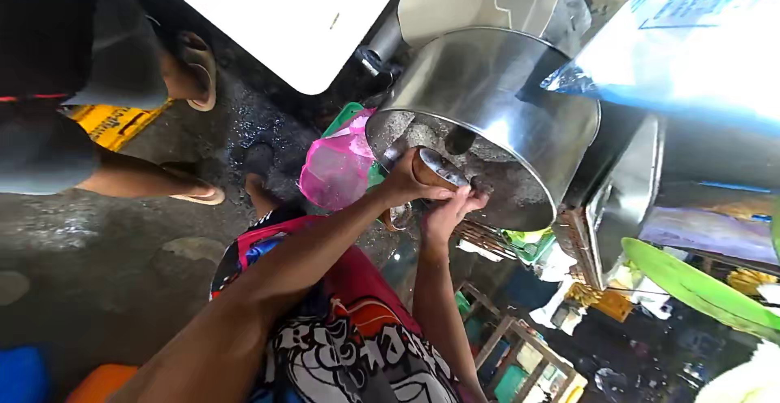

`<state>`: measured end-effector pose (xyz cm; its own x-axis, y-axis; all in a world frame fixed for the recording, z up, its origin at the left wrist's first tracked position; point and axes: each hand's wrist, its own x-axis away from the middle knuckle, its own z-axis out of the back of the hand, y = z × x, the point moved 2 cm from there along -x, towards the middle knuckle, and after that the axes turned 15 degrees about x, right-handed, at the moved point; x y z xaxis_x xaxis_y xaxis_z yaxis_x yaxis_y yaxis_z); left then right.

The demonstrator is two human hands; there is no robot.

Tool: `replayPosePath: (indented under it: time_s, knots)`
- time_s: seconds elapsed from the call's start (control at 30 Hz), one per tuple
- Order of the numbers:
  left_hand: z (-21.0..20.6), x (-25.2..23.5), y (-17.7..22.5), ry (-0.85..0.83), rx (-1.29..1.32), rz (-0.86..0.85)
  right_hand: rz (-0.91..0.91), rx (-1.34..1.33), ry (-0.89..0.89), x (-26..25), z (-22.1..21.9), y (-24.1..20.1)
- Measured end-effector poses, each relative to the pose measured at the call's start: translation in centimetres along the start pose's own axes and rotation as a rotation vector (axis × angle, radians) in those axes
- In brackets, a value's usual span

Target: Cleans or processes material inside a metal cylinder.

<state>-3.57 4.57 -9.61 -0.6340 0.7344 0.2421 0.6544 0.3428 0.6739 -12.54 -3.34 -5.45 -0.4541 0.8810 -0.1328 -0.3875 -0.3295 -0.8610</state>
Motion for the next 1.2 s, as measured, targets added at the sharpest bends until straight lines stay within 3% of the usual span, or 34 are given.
replayPosePath:
  time_s: [0.1, 0.23, 0.33, 0.53, 0.73, 0.83, 0.9, 0.97, 1.03, 1.13, 1.2]
  knots:
    - [-1.4, -0.8, -0.3, 0.006, 0.075, 0.029, -0.101, -0.277, -0.039, -1.0, -0.1, 0.1]
    - [-4.7, -4.7, 2.0, 0.134, -0.345, 0.164, -0.43, -0.444, 0.032, -4.7, -1.6, -0.8]
    - [-5.4, -6.7, 2.3, 0.158, -0.511, 0.205, -0.48, -0.515, -0.1, -6.0, -1.9, -1.3]
    - [-4.5, -7.1, 2.4, 0.177, -0.47, 0.247, -0.666, -0.268, -0.097, -6.3, -2.3, -2.0]
    - [-3.2, -6.7, 0.7, 0.158, -0.226, 0.282, -0.53, -0.019, -0.107, -6.0, -2.3, -2.0]
    - [-2.8, -3.8, 0.6, 0.108, -0.017, 0.351, -0.371, 0.056, 0.118, -3.9, -1.2, -1.8]
    - [-2.4, -1.4, 0.1, 0.064, 0.027, 0.209, -0.111, 0.146, 0.144, -2.2, -0.1, -1.2]
    - [-2.3, -0.7, -0.3, 0.045, 0.074, 0.015, -0.001, 0.141, 0.061, -1.2, 0.1, -1.2]
    - [-2.7, -1.4, -0.1, 0.056, 0.053, -0.014, -0.074, -0.016, 0.012, -1.5, 0.4, -0.9]
    - [-3.8, -4.6, 1.6, 0.112, -0.259, 0.12, -0.327, -0.294, 0.018, -4.2, -0.9, -0.6]
    - [-4.6, -5.8, 2.2, 0.101, -0.394, 0.185, -0.49, -0.324, 0.042, -5.1, -1.4, -0.7]
